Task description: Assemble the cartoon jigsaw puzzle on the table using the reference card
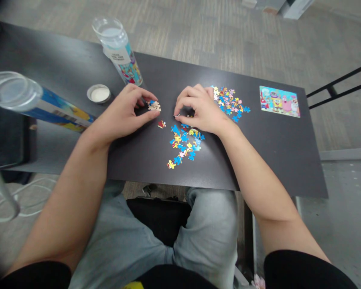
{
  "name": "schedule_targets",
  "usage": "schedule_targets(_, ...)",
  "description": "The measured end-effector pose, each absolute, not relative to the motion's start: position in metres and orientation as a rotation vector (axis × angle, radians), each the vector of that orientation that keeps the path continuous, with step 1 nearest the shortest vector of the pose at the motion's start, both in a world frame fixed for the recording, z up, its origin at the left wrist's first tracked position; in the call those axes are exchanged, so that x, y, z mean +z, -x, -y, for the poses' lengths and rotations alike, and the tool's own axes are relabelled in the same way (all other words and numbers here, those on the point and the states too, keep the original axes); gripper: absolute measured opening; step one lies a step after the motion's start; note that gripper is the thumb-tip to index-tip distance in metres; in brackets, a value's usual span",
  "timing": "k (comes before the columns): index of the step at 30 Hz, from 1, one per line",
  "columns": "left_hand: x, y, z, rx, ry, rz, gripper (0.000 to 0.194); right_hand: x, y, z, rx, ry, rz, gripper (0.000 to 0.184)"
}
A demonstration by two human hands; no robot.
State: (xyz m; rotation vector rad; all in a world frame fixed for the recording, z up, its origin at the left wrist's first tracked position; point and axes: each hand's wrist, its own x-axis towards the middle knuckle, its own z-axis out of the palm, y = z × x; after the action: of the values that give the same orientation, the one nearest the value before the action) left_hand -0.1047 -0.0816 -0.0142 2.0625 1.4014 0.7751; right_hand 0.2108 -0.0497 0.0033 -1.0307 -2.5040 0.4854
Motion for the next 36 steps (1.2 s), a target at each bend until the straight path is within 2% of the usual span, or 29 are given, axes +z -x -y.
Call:
schedule_targets(4,-0.013,0.104,0.083,0.807,-2.018,-1.476,0.026,0.003,-0.22,0.047,0.485,1.069,2.564,0.016)
schedule_targets(9,-0.015,0.104,0.083,0.812,-2.035,-1.494,0.03,0.0,-0.225,0.043,0.449,1.05,2.577,0.027)
schedule_targets(21,-0.014,0.102,0.083,0.84,-2.018,-1.529,0.029,0.004,-0.227,0.044,0.546,0.938,2.652,0.036)
schedule_targets(29,-0.012,0.106,0.084,0.848,-1.999,-1.609,0.027,-0.002,-0.224,0.043,0.524,1.016,2.6,0.038)
schedule_targets(36,-0.008,0.098,0.088,0.811,-2.018,-1.547,0.022,-0.007,-0.211,0.051,0.506,0.928,2.655,0.053)
